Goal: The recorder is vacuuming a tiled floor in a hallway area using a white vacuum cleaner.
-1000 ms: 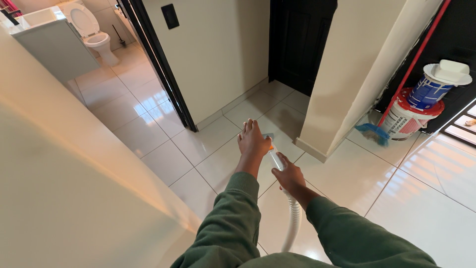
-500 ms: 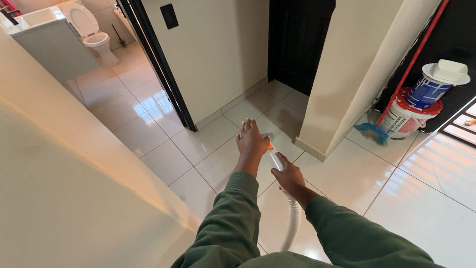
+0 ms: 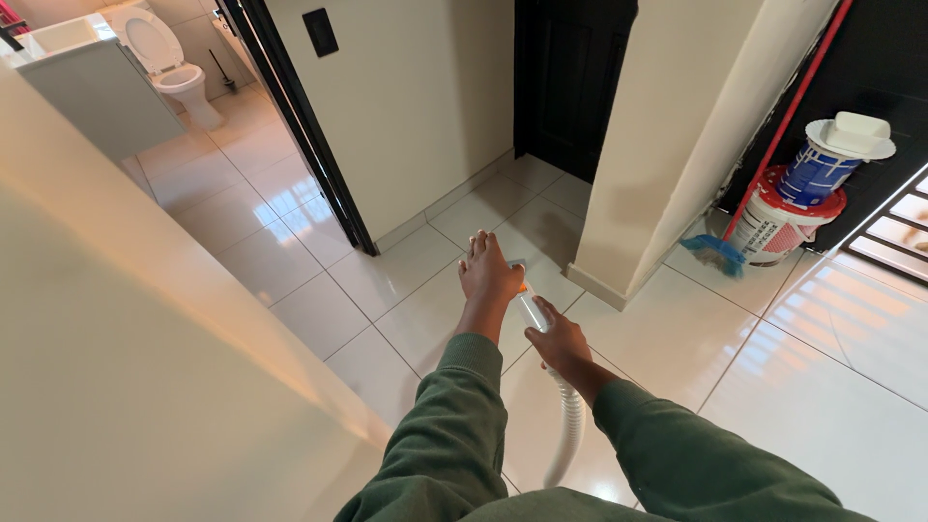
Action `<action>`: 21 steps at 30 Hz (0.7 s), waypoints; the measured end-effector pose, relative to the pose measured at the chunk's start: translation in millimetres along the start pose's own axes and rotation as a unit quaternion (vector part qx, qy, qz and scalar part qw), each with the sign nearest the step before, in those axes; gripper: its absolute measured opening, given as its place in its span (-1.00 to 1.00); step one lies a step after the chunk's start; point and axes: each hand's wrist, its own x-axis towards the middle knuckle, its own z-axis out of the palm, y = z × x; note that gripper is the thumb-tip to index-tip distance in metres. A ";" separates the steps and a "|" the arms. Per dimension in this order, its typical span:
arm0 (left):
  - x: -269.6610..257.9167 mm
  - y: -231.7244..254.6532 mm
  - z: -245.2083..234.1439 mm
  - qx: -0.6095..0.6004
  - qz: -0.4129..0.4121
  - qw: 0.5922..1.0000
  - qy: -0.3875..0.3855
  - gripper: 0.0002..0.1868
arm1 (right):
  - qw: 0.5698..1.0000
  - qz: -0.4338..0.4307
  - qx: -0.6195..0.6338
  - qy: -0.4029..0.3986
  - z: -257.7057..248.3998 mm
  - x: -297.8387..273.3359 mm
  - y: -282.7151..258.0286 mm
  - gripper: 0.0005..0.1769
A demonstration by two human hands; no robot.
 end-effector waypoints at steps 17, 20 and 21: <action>-40.4 15.0 7.2 -0.006 -0.012 1.000 0.008 -0.04 | 1.000 -0.002 -0.012 -0.002 -12.6 -36.4 24.2 -0.15; -50.5 17.1 7.5 -0.004 -0.018 1.000 0.006 -0.03 | 1.000 -0.007 -0.013 0.000 -13.3 -41.4 32.1 -0.15; -52.9 16.7 8.3 -0.003 -0.019 1.000 0.005 -0.03 | 1.000 -0.011 -0.014 -0.001 -12.9 -42.2 34.6 -0.14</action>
